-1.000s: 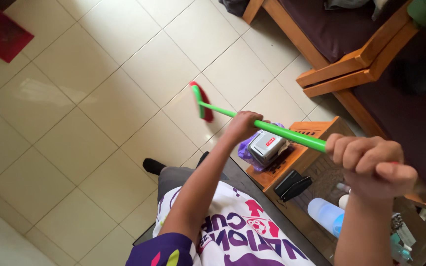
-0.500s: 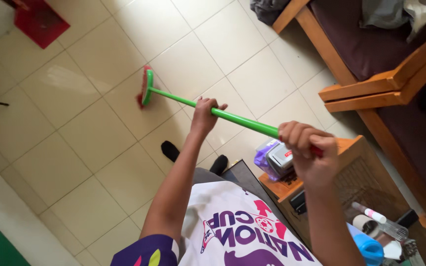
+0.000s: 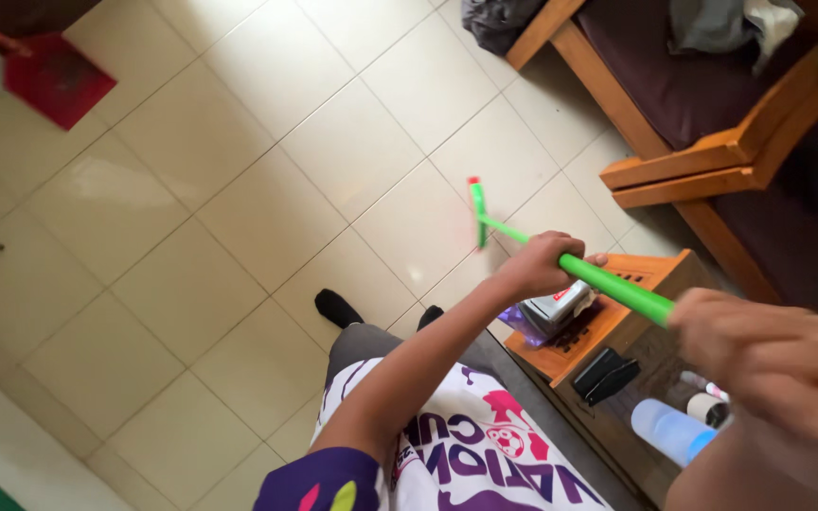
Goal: The person sweeps the tiled floor using a broom, pushing debris toward a red dustpan placed near the doorway.
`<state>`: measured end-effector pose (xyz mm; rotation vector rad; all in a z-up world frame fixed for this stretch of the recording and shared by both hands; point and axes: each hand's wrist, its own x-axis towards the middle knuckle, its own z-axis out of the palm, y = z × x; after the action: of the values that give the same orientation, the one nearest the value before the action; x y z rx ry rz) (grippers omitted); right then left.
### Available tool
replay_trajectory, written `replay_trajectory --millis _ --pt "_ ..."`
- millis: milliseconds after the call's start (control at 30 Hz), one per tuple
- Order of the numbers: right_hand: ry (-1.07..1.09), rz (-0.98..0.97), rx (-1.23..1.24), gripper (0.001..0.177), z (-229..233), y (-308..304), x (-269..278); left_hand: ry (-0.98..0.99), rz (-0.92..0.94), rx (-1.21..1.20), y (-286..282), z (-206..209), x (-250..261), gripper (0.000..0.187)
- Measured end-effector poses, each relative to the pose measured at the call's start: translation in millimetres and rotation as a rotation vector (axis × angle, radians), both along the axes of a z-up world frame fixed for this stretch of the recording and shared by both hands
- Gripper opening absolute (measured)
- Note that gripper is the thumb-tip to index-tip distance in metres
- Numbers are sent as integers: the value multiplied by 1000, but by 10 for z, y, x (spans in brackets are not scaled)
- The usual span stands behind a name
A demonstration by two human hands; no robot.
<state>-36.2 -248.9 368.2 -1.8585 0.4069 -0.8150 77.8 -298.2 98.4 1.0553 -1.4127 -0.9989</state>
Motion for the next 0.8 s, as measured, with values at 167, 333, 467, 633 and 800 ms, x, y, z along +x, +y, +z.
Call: replay_trajectory --millis 167,333,467,633,800 --pt "280 -92 -44 16 -195 -3 368 48 6 -2 -372 -479 -409 41" --pt "321 -53 -25 12 -483 -444 339 47 17 -21 -921 -846 -445 32" --pt "143 -9 104 12 -497 -901 -119 -197 104 -26 -1198 -807 -331 30" --pt "-13 197 151 25 -331 -1597 -632 -287 175 -26 -1235 -615 -268 13" --pt "-124 235 267 34 -441 -1985 -651 -355 227 118 -1158 -537 31 13"
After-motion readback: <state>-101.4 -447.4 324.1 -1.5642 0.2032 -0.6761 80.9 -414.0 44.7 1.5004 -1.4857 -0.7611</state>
